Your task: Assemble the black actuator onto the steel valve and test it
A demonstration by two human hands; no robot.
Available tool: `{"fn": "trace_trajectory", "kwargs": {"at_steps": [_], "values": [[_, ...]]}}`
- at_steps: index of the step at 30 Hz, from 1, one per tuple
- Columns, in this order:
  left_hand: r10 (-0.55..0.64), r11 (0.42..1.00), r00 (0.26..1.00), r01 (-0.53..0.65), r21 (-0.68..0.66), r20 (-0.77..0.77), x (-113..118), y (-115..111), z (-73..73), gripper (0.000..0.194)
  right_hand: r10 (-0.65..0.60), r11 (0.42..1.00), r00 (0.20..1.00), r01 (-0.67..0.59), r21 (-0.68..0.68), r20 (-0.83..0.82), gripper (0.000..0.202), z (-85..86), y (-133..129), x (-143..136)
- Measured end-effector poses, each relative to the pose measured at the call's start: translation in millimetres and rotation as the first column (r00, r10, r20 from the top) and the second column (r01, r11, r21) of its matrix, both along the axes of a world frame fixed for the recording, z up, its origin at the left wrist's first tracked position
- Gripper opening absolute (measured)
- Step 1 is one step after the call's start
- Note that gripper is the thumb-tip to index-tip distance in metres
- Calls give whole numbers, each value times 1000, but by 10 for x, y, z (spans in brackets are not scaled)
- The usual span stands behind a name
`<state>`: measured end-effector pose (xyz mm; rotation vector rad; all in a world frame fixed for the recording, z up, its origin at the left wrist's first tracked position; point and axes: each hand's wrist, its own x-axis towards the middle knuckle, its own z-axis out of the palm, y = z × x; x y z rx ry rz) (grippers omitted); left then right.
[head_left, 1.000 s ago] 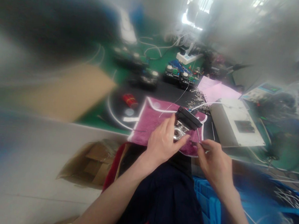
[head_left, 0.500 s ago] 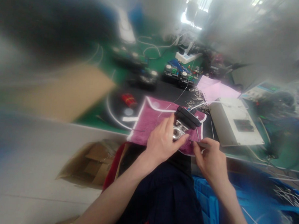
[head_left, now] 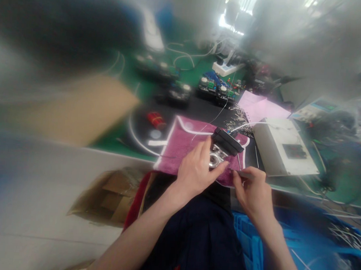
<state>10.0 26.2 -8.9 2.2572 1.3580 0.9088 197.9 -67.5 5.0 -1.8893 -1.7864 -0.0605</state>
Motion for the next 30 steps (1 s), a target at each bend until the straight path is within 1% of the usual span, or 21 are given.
{"fn": "trace_trajectory", "kwargs": {"at_steps": [4,10,16,18,21,30], "values": [[0,1000,1000,0,-8,-2,-4,-3,1,84,-10,1000,999,10,4,-32,29,-12,-5,2],[4,1000,1000,-4,5,12,2,-5,-7,82,-57,998,987,58,-1,-153,31,-31,-7,-7],[1,1000,1000,-1,-6,9,-2,-7,-2,82,-127,991,939,130,-11,-320,39,-90,-12,-7],[-1,1000,1000,1,-16,5,-2,-7,-2,82,-139,990,926,144,-11,-352,40,-104,-14,-8],[-5,1000,1000,5,-16,5,-1,-3,-6,83,-143,989,926,146,-17,-350,40,-96,-14,-14],[-3,1000,1000,3,-2,17,-1,0,-18,83,-137,991,962,136,-23,-234,37,-29,-1,-34]]}}
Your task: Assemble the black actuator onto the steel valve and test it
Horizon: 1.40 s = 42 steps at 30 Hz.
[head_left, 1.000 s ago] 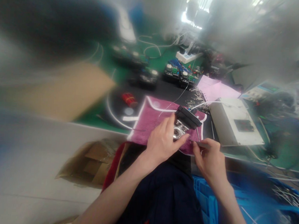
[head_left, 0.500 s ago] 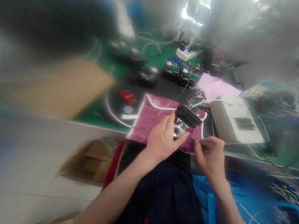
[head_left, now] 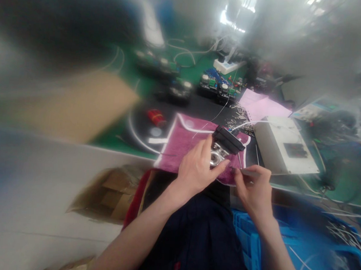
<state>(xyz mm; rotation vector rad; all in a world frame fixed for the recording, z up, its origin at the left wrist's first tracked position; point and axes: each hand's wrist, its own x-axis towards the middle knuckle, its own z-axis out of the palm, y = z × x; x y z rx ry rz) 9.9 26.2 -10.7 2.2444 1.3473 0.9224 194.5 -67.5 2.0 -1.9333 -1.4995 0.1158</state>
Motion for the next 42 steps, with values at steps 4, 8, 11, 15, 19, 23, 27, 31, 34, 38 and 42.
{"fn": "trace_trajectory", "kwargs": {"at_steps": [4,8,11,15,19,23,27,31,34,38,42], "values": [[-3,1000,1000,3,-1,2,0,-2,3,82,24,1000,1000,-24,-4,19,36,9,4,1],[0,1000,1000,0,-5,-4,0,-2,13,82,37,999,999,-36,-5,30,36,1,3,13],[2,1000,1000,-2,-1,-3,0,-1,20,82,36,999,999,-35,-8,27,36,-16,-2,28],[3,1000,1000,-3,-4,-15,1,2,18,83,34,999,999,-34,-16,25,36,-29,-5,39],[9,1000,1000,-9,-8,-24,5,1,11,83,30,999,999,-29,-21,20,38,-42,-2,41],[-1,1000,1000,1,3,-8,2,-3,10,83,33,999,999,-33,-27,3,37,-51,-3,47],[-1,1000,1000,1,-2,-2,1,-2,11,83,35,999,999,-35,-4,23,37,-47,-2,49],[0,1000,1000,0,-9,3,3,2,17,83,33,999,999,-33,-14,12,38,-57,-5,55],[-2,1000,1000,2,-11,0,2,3,23,83,40,999,999,-40,-16,6,38,-57,-8,54],[1,1000,1000,-1,-12,-6,0,2,28,83,39,999,999,-39,-14,19,36,-31,-3,32],[3,1000,1000,-3,-11,-11,-1,4,29,84,36,999,999,-35,-15,21,36,-24,-2,23]]}}
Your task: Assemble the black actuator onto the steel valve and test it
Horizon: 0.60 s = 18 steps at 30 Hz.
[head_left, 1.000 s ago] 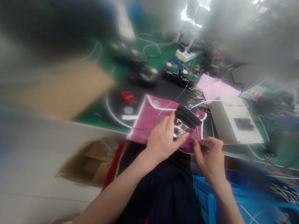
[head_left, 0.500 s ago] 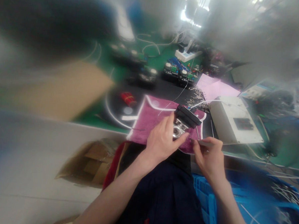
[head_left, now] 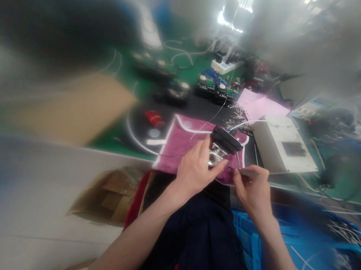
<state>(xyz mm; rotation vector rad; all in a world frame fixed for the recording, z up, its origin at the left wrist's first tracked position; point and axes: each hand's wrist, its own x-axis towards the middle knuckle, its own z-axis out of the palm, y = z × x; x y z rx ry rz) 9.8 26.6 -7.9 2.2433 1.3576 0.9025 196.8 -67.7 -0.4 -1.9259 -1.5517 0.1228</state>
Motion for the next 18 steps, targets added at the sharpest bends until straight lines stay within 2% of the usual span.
{"fn": "trace_trajectory", "kwargs": {"at_steps": [7,18], "values": [[0,1000,1000,0,15,13,5,0,-19,83,-14,1000,1000,14,-17,-13,39,-44,-17,30],[-2,1000,1000,2,11,17,3,4,-10,82,-6,1000,1000,6,-2,-23,37,-6,-8,8]]}}
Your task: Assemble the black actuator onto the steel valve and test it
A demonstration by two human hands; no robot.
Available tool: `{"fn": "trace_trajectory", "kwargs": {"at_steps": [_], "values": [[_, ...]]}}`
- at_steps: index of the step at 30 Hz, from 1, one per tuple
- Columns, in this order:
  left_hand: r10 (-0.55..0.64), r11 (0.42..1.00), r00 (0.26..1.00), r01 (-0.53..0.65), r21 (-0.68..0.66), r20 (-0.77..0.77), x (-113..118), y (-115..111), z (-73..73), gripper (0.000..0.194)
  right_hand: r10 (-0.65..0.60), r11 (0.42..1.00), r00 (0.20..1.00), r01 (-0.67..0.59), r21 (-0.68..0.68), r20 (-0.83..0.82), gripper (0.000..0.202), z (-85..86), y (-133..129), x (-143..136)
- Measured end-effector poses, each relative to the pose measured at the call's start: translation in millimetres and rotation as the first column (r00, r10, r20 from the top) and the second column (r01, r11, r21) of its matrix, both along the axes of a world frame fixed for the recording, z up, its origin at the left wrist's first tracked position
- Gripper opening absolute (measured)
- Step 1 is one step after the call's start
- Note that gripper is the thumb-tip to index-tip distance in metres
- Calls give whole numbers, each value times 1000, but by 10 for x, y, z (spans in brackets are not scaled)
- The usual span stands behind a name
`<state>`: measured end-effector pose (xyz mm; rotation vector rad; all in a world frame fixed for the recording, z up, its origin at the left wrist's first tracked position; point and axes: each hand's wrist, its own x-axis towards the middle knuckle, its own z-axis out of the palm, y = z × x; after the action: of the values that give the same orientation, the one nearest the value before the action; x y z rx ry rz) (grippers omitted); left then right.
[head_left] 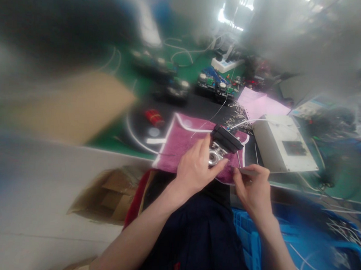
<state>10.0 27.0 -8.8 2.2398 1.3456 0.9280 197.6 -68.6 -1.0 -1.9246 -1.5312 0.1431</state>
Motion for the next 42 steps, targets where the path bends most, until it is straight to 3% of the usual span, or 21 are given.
{"fn": "trace_trajectory", "kwargs": {"at_steps": [42], "values": [[1,1000,1000,-1,3,-19,-3,-7,-1,84,-20,1000,1000,20,11,-24,35,43,6,-57]]}}
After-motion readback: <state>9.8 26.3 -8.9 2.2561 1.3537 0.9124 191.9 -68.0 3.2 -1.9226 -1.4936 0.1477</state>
